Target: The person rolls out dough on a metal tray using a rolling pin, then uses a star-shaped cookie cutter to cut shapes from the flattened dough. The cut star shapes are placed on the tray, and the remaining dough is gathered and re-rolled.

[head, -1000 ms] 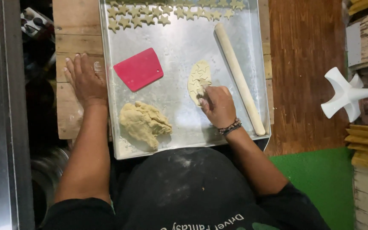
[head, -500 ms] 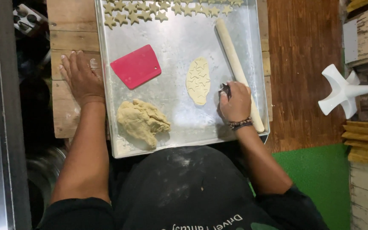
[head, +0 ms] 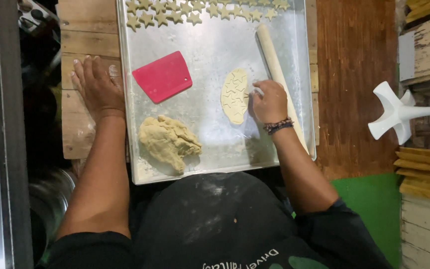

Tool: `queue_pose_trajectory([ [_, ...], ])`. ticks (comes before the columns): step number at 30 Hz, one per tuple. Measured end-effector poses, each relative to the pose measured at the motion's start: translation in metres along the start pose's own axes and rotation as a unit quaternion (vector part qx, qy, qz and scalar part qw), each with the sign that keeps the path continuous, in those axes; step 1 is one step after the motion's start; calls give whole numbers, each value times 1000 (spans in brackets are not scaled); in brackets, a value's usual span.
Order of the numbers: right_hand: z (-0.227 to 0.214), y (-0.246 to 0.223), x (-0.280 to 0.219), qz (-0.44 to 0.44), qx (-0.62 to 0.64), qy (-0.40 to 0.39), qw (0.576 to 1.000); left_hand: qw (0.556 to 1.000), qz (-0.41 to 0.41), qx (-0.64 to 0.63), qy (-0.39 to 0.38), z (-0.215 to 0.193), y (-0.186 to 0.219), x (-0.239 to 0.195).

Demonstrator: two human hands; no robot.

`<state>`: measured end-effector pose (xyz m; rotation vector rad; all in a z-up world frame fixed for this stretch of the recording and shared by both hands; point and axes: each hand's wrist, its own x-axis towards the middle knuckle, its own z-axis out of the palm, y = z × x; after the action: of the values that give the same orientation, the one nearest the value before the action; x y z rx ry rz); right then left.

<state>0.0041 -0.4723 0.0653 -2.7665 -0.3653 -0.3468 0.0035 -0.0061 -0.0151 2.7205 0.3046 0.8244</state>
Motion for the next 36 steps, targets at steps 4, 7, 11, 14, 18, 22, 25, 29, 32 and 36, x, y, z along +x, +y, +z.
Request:
queue_pose_trajectory([
  [4,12,7,12,-13,12,-2,1000,1000,-5,-4,11,1,1,1],
  [7,27,17,31,-64,24,-5,998,1000,5,-14,7,-2,2,3],
  [11,32,15,53,-33,36,-82,995,1000,-5,-11,-6,-15,11,5],
  [14,9,6,50,11,21,-121,992,999,-16,-24,-24,-21,15,6],
  [18,-35,14,10,82,-8,-191,978,1000,-4,-15,-19,-10,6,4],
  [22,-65,-11,-32,90,-10,-246,965,1000,5,-14,-3,-2,3,2],
  [25,-46,4,-43,46,-33,-172,983,1000,14,-16,7,-20,14,4],
  [29,-47,-19,-38,72,-3,-151,986,997,6,-71,-17,-42,28,9],
  [32,-50,-45,-33,79,39,-133,987,997,4,-70,-19,-44,30,10],
  [36,-34,-55,-35,-22,139,-46,989,996,0,-80,-31,-44,29,10],
])
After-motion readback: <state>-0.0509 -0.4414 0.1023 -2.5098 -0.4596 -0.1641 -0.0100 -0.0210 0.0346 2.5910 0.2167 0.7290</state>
